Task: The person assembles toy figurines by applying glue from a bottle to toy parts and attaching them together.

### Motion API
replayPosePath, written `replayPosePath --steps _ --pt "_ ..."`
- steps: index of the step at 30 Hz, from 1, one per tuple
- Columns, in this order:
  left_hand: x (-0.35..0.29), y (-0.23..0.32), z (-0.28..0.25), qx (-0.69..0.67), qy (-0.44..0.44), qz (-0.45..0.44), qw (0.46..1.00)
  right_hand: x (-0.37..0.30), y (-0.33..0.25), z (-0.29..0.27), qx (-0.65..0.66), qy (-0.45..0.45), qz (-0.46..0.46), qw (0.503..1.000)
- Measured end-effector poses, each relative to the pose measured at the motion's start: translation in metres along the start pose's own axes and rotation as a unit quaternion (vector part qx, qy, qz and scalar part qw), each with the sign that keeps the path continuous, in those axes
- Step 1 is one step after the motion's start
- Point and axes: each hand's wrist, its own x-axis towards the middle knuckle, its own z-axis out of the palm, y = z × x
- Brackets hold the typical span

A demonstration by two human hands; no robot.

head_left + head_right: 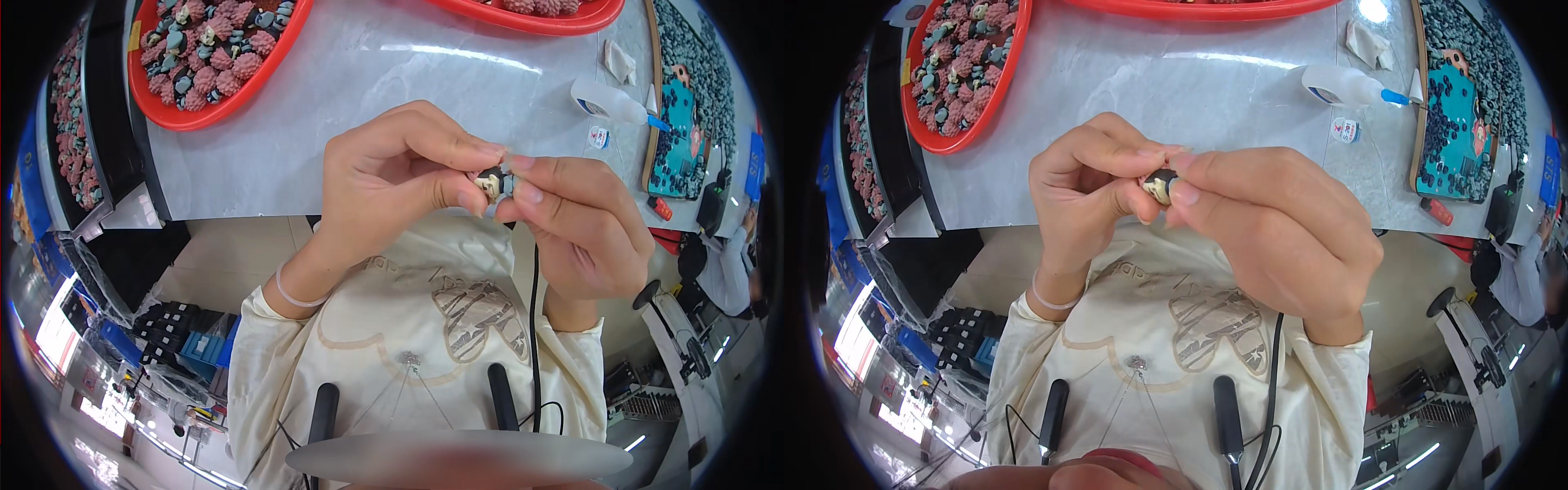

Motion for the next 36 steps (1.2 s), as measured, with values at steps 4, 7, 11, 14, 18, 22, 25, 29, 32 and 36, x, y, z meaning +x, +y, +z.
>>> replayPosePath --steps 4,7,11,14,18,22,25,29,32,36 --pt "0.000 0.001 0.000 -0.010 0.004 -0.007 1.000 0.005 -0.001 -0.006 0.032 -0.012 0.039 0.999" --pt "0.001 0.001 0.000 0.021 -0.012 0.003 1.000 0.007 -0.004 -0.010 0.033 -0.017 0.074 0.997" --pt "0.000 0.004 -0.001 0.030 -0.012 -0.009 0.999 0.005 -0.003 -0.005 0.030 -0.018 0.087 0.996" --pt "0.002 0.006 0.002 0.056 0.005 -0.048 0.997 0.004 -0.007 -0.009 0.000 -0.020 0.088 0.996" --pt "0.000 0.001 0.000 0.020 -0.003 -0.040 0.999 0.002 -0.005 -0.006 -0.002 -0.012 0.075 0.997" --pt "0.000 0.002 0.001 0.020 -0.020 -0.023 0.999 0.005 -0.007 -0.013 0.050 -0.028 0.147 0.988" --pt "0.001 0.005 0.000 0.028 -0.049 -0.034 0.998 0.007 -0.005 -0.016 0.086 -0.061 0.182 0.978" --pt "-0.002 0.007 0.006 -0.038 -0.009 -0.101 0.994 0.004 0.002 -0.014 0.059 -0.126 0.140 0.980" --pt "-0.002 0.000 0.002 -0.052 -0.008 -0.037 0.998 0.004 0.002 -0.006 0.069 -0.129 0.147 0.978" --pt "-0.005 -0.001 0.003 -0.062 -0.011 -0.045 0.997 0.000 0.001 -0.002 0.024 -0.100 0.102 0.989"
